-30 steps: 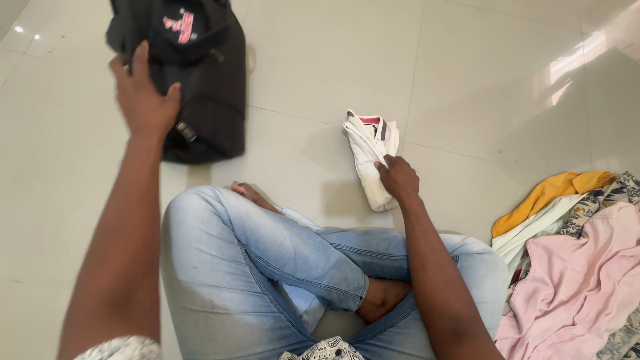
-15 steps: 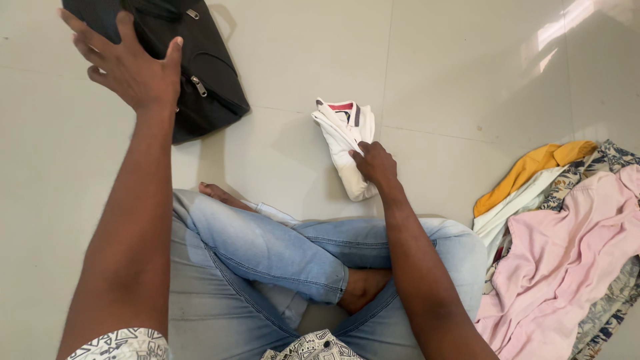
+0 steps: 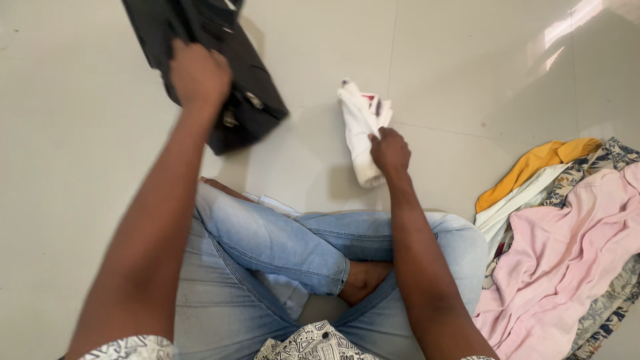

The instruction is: The person folds a white shirt on the floor, smoothing the fabric and tucking in the sleeves, then places the folded shirt inside a black bag.

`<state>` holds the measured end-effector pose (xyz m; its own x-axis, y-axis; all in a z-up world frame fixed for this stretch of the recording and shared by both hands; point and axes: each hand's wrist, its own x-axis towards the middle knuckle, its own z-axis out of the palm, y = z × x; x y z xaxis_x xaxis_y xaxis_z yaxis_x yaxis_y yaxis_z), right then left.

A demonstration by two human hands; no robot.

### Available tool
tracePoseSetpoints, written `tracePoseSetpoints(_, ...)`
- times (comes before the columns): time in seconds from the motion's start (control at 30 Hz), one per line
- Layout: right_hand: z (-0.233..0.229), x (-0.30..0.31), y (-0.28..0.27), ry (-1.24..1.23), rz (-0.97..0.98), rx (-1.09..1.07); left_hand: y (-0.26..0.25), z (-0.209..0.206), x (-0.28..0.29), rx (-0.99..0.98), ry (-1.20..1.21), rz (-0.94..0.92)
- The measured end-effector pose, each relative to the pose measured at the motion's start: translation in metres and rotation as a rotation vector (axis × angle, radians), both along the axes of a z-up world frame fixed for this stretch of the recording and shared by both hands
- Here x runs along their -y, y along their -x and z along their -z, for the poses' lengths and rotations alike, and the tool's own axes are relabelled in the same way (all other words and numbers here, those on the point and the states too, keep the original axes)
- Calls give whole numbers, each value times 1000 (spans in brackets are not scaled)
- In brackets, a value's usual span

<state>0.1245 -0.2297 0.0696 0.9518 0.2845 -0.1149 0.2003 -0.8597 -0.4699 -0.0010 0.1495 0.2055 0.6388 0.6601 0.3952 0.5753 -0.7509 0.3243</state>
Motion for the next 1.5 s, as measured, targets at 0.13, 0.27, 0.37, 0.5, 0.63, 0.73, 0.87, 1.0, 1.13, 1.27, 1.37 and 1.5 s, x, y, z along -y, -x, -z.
tracePoseSetpoints(0.13, -2, 15, -4, 111, 7, 53, 21, -30, 117, -38, 145, 62)
tracePoseSetpoints(0.27, -5, 28, 0, 216, 3, 57, 60, -65, 192, -225, 307, 344)
tracePoseSetpoints(0.37, 1, 36, -5, 207, 14, -78, 79, -78, 190, -145, 94, 323)
tracePoseSetpoints(0.5, 19, 40, -17, 179, -10, -72, 62, -75, 122, 125, -257, 283)
tracePoseSetpoints(0.63, 31, 50, -21, 112, 83, -77, 29, -54, 76, 56, 66, 227)
tracePoseSetpoints(0.73, 32, 53, -27, 47, 177, -63, 28, -41, 69, 77, 554, 238)
tracePoseSetpoints(0.87, -5, 62, -17, 5, 39, 247, 36, -42, 61, 160, 418, 348)
tracePoseSetpoints(1.0, -115, 60, 11, -367, -73, 418, 41, -46, 62, 158, 538, 335)
tracePoseSetpoints(1.13, -224, 13, 61, -588, -290, 528, 37, -49, 65, 114, 376, 314)
tracePoseSetpoints(1.27, -248, -68, 77, -768, -293, 316, 35, -40, 63, 71, 318, 287)
tracePoseSetpoints(1.37, -221, -131, 77, -515, -443, 630, 36, -37, 60, 51, 283, 290)
tracePoseSetpoints(1.5, -183, -143, 80, -154, -392, 508, 42, -40, 53, -1, 330, 277)
